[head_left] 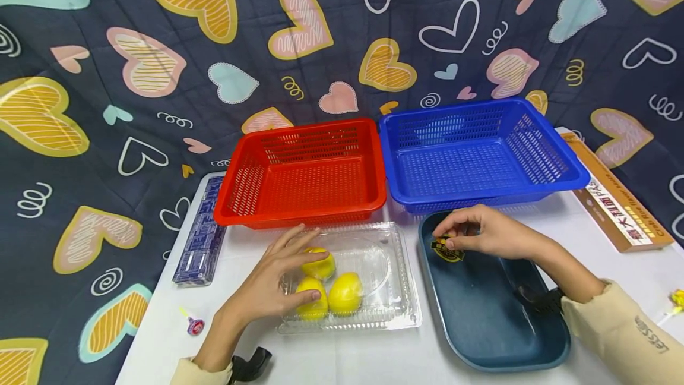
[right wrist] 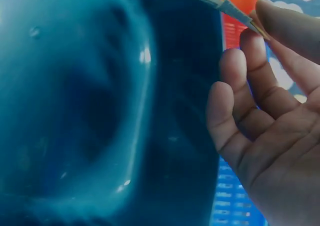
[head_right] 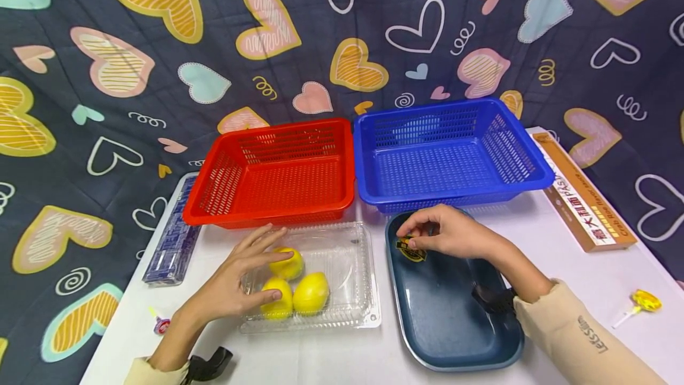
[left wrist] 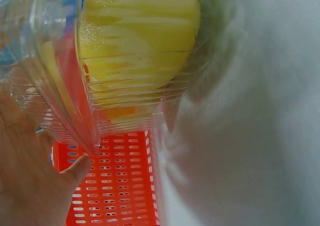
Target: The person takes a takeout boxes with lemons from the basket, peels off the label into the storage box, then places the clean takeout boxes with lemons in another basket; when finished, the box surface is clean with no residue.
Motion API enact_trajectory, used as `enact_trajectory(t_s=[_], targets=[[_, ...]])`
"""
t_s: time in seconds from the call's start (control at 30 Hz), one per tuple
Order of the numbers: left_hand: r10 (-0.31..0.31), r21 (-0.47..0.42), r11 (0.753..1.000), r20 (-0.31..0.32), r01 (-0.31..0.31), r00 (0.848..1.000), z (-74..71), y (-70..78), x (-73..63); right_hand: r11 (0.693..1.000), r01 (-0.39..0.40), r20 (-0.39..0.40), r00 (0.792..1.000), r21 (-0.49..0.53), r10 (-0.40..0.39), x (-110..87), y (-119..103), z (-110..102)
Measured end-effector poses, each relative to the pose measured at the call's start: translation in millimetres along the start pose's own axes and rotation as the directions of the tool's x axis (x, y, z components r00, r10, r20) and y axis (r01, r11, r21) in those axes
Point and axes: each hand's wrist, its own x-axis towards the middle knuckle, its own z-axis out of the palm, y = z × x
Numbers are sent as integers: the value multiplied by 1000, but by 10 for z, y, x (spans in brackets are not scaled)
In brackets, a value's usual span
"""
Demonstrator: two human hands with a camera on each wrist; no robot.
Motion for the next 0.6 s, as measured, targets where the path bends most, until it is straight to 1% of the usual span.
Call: enact_trajectory(t_s=[0.1,0.27,0.43,0.6], targets=[[-8,0,1000,5,8,1000,-1,-3,-1,1000,-9,19,1000,2,9,1,62,21],[-9,2,1000,3,9,1000,-6,0,-6,997,-67,57,996,26,65,13,139,59],[-3,5,1000,-1,3,1000,-7,-2,-2,994,-110,91,990,-3,109,15,189,85],[4,7,1000,-6,-4,1000,-6,-8,1,994,-106,99,989,-24,108,6,207,91]])
